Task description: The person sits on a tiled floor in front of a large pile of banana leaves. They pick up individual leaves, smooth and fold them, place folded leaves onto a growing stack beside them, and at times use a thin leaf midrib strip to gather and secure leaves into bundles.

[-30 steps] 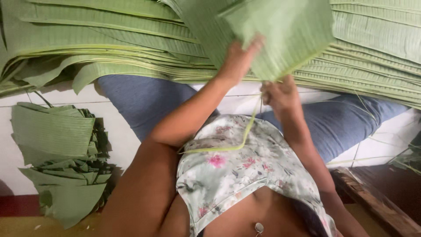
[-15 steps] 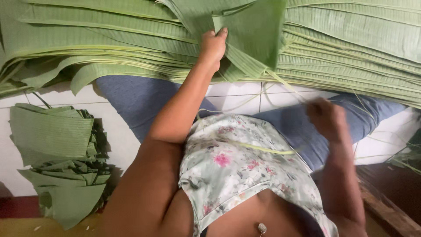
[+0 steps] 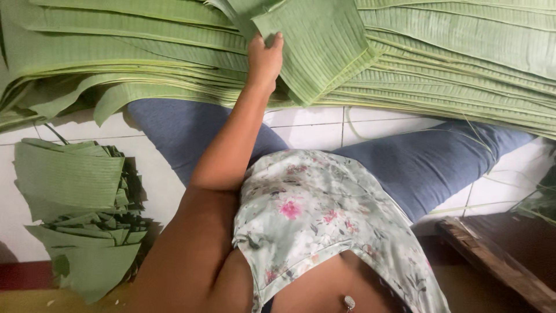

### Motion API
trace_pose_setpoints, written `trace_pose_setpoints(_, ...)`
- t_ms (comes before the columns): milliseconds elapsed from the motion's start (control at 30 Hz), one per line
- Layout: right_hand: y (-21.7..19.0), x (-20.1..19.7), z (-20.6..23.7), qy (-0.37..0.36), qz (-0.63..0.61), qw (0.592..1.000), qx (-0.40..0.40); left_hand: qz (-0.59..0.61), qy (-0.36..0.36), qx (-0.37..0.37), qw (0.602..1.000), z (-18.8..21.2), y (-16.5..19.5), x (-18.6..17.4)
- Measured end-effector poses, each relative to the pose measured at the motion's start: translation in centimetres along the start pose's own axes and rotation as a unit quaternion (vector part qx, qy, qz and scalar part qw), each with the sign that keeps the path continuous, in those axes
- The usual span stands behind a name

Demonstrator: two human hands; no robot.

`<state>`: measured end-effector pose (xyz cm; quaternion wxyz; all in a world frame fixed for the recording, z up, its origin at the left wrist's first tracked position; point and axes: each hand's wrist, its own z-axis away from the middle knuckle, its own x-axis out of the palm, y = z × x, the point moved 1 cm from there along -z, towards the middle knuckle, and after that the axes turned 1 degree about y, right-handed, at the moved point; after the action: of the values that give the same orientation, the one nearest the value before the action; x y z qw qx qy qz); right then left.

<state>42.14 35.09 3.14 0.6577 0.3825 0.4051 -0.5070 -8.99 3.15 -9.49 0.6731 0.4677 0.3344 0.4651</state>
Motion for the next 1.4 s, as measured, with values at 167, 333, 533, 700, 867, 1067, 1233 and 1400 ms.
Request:
trace_pose_setpoints(167,-4.1,-1.6,-2.2,0.079,-0.004,0.995,-0.055,-0.197,-0.028,0.069,0.978,3.3,2.6,-5.1)
trace_pose_setpoints(333,-18.9,-3.0,-1.2,0.122,-0.172,0.931,-0.3,-0.04,-0.057,-0.095,0.993,6.0,1.6,-7.0)
trace_pose_setpoints(533,-39.2,3.5,3.4,0.251,-0.052,0.835,-0.486,0.045,-0.05,-0.192,0.979,5.1,-0.7,-4.6)
trace_pose_setpoints(700,-39.1,3.9,2.6,0.069,-0.21,0.862,-0.456,-0.018,-0.063,-0.055,0.996,4.9,-2.6,-3.5)
trace_pose_setpoints(867,-37.3,3.8,1.7,-0.097,-0.241,0.883,-0.392,0.154,-0.052,-0.13,0.978,5.3,-4.3,-2.5)
trace_pose_setpoints(1067,-36.8,3.8,3.6,0.007,-0.203,0.876,-0.437,0.035,-0.083,-0.032,0.995,5.7,-2.3,-1.6)
trace_pose_setpoints(1233,-33.3,1.6,6.8,-0.118,-0.608,0.724,-0.302,0.021,-0.153,0.136,0.979,6.5,-0.5,-2.4)
trace_pose_setpoints(1400,-33.4,2.3,7.4,-0.112,-0.509,0.744,-0.418,0.035,-0.212,0.213,0.953,5.7,-1.1,-2.1)
